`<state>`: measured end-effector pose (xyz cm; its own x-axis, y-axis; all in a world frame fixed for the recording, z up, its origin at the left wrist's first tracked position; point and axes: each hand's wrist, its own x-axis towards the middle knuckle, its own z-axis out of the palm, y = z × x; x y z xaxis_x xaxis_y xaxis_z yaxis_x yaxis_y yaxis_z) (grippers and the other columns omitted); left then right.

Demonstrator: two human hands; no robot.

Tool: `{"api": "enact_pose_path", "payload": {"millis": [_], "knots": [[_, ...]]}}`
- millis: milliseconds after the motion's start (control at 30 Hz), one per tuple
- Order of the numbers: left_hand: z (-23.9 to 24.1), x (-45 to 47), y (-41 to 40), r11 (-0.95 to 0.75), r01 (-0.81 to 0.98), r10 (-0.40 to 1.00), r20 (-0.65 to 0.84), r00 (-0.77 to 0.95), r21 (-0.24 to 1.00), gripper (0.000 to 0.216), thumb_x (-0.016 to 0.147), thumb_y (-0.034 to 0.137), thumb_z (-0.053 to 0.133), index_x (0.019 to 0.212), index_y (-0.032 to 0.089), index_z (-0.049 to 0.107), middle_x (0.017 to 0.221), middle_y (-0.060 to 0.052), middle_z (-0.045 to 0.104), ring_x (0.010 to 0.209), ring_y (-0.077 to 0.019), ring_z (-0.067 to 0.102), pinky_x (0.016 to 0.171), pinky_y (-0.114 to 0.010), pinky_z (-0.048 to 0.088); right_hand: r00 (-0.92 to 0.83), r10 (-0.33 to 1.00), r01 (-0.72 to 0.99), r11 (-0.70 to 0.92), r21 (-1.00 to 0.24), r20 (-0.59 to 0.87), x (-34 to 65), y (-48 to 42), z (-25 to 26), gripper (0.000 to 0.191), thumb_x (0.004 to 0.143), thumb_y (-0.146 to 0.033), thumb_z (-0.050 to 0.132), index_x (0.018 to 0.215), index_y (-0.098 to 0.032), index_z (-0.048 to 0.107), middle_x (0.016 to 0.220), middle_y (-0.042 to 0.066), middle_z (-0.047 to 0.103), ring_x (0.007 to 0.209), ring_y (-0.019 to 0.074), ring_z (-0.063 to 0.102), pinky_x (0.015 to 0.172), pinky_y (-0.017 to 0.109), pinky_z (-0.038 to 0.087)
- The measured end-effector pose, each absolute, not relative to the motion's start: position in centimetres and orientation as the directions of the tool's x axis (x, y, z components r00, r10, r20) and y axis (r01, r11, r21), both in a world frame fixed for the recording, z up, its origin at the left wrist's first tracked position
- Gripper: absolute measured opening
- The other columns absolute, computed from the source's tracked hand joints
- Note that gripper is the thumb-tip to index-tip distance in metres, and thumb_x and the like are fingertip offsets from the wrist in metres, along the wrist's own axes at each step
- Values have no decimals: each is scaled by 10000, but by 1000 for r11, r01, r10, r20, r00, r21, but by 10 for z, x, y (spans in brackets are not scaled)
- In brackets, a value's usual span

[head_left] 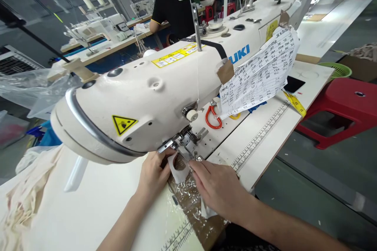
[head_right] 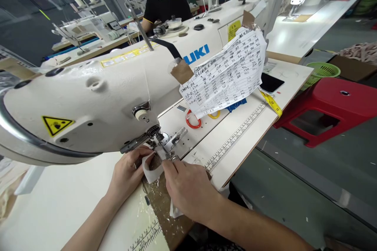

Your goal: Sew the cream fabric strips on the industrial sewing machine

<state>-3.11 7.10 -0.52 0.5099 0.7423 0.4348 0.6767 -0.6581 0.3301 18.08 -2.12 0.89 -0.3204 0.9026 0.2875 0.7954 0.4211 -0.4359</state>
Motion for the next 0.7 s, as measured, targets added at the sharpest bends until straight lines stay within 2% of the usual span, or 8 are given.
{"api": "enact_pose_path", "payload": {"millis": [167,367,433,500,600,667,700], "knots": [[-4,-31,69,-679,660,714,500,491,322,83,942,268,564,931,217,628,909,-22,736,776,-161,695,660,-254,529,-295,904,797,411,-443,310,181,-23,10,250,970,-120,457,1193,-130,571,839,43,708,656,181,632,497,305,379],[2,-28,64,-774,623,576,536,618,113,115,936,163,514,981,207,611,953,-58,706,864,-182,682,731,-294,554,-302,909,824,400,-400,285,176,-19,10,277,977,-125,465,1233,-91,566,891,86,733,690,210,677,492,308,417],[7,-27,62,-795,600,554,513,656,90,128,943,155,501,998,202,607,973,-68,692,887,-189,671,751,-307,560,-289,918,830,383,-406,273,178,-22,12,309,980,-128,472,1273,-64,547,933,119,741,732,236,702,518,318,446],[14,-27,59,-810,577,550,479,684,106,142,946,148,494,1028,192,601,1007,-83,672,911,-195,657,766,-317,567,-250,935,810,344,-475,251,183,-33,16,308,965,-109,460,1255,-80,559,933,121,745,724,243,707,531,322,458],[23,-27,50,-823,553,552,405,729,128,237,944,117,455,1127,177,594,1082,-109,637,965,-210,633,797,-341,576,-237,959,661,276,-698,155,197,-67,22,266,902,-83,454,1093,-194,602,806,39,728,635,205,678,540,299,464],[27,-26,43,-819,563,561,362,745,110,289,947,105,421,1176,156,589,1112,-128,616,981,-224,619,805,-364,584,-204,976,600,190,-777,80,207,-94,23,253,921,-142,457,1086,-262,607,771,16,718,653,210,676,599,298,487],[27,-24,40,-812,576,567,355,743,92,295,951,106,410,1183,143,589,1114,-136,610,976,-231,614,797,-375,589,-204,976,566,176,-806,71,212,-107,21,219,937,-200,466,1054,-294,625,741,7,707,609,203,653,558,286,467]]}}
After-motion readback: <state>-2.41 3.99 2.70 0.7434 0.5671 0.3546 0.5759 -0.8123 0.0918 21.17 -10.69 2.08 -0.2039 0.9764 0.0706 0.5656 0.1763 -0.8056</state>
